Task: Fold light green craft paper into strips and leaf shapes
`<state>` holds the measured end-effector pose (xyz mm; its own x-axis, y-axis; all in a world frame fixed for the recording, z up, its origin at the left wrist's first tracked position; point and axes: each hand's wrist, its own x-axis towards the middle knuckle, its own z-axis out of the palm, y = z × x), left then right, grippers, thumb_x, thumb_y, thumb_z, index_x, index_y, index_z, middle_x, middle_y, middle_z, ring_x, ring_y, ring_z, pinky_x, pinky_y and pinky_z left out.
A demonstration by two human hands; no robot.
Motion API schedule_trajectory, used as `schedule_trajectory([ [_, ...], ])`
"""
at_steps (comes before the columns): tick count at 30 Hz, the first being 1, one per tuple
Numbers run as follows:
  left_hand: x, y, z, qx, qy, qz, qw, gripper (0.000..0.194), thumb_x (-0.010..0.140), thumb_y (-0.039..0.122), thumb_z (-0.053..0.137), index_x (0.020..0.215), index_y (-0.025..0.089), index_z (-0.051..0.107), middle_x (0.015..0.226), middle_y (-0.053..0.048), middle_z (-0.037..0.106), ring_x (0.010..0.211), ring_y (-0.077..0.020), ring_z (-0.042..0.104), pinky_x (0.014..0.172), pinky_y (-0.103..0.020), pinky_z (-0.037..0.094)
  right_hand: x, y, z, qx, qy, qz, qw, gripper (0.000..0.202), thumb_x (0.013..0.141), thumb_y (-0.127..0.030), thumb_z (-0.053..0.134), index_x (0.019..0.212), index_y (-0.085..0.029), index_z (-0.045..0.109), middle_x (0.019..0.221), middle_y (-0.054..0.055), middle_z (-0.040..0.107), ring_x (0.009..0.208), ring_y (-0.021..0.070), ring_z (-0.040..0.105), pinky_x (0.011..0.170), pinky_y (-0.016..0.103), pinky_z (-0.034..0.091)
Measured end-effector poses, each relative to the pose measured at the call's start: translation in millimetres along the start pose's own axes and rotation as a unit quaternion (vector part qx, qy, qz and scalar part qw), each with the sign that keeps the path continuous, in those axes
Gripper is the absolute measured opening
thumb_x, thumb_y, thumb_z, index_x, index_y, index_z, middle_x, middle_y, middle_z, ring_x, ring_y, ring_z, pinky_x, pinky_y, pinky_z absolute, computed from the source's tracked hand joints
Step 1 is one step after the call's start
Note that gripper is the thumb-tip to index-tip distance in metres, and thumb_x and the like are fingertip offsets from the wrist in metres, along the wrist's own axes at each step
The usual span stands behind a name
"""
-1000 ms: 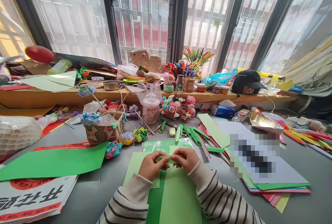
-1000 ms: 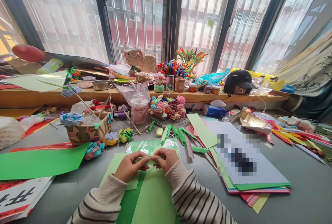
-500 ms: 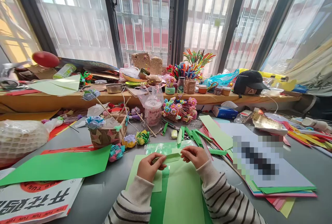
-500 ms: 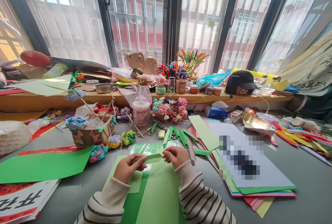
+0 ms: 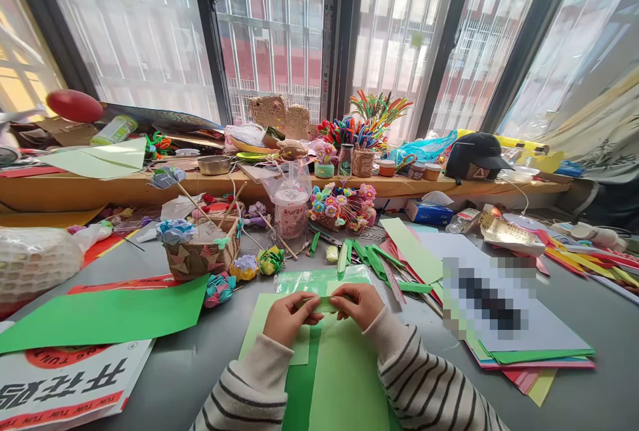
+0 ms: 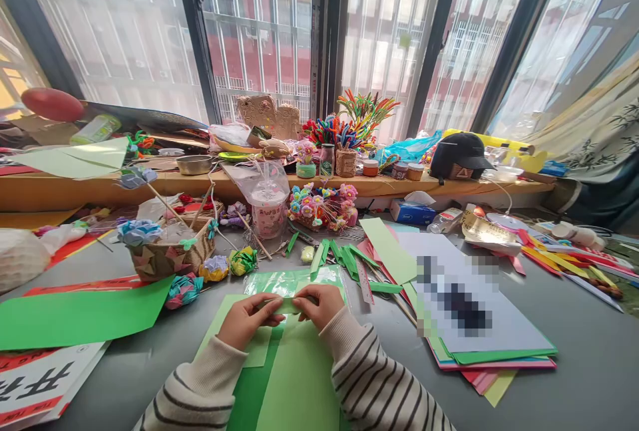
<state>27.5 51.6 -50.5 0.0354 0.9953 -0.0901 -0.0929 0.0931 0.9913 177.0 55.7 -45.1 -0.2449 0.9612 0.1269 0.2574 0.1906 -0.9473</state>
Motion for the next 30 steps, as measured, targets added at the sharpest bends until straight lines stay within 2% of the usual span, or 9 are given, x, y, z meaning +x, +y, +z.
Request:
schedule_trajectory([
  [7,0.7,3.6,-3.0,-0.030,-0.001,-0.036,0.999,0.028,0.044,0.031,0.067,0.063,0.011,0.060,0.045,0.001,0.060,0.046,-0.0158,0.059,0.047,-0.024,0.049,1.9,6.4,0.7,0.074,-0.007,-0.005,0.997,0.025,0.060,-0.033,0.056,0.073,-0.012,0.059,0.057,0.001,0.056,0.044,0.0093,0.053,0.046,0.022,0.044],
  [11,-0.7,8.4,-1.7,-0.064,-0.011,-0.030,0.997,0.041,0.044,0.031,0.068,0.080,0.012,0.057,0.047,0.002,0.060,0.050,-0.0159,0.060,0.051,-0.025,0.050,3.0,6.0,0.4,0.104,0.007,-0.006,0.995,0.027,0.060,-0.034,0.056,0.075,-0.012,0.060,0.053,0.000,0.055,0.044,0.0100,0.053,0.046,0.023,0.044],
  [15,-2.9,11.4,2.3,-0.056,-0.008,-0.060,0.997,0.032,0.047,0.036,0.065,0.065,0.012,0.055,0.050,-0.003,0.062,0.047,-0.0146,0.059,0.047,-0.023,0.049,3.0,5.2,1.6,0.108,0.033,-0.013,0.993,0.029,0.060,-0.036,0.056,0.077,-0.013,0.061,0.056,0.002,0.058,0.047,0.0117,0.055,0.049,0.026,0.046],
  [20,-2.7,12.1,4.3,-0.052,0.001,-0.082,0.995,0.029,0.050,0.037,0.063,0.054,0.012,0.052,0.050,-0.005,0.063,0.044,-0.0143,0.059,0.044,-0.022,0.049,1.4,6.2,5.7,0.107,0.018,-0.044,0.993,0.024,0.062,-0.034,0.055,0.076,-0.016,0.063,0.067,0.004,0.060,0.050,0.0115,0.056,0.052,0.026,0.047],
  [30,-1.9,6.1,4.2,-0.057,-0.029,-0.055,0.996,0.029,0.047,0.034,0.066,0.061,0.010,0.055,0.049,-0.004,0.062,0.044,-0.0142,0.058,0.044,-0.022,0.048,-0.1,-0.8,6.5,0.103,-0.016,-0.017,0.994,0.027,0.064,-0.034,0.053,0.077,-0.011,0.060,0.056,0.002,0.057,0.046,0.0091,0.052,0.047,0.022,0.044],
])
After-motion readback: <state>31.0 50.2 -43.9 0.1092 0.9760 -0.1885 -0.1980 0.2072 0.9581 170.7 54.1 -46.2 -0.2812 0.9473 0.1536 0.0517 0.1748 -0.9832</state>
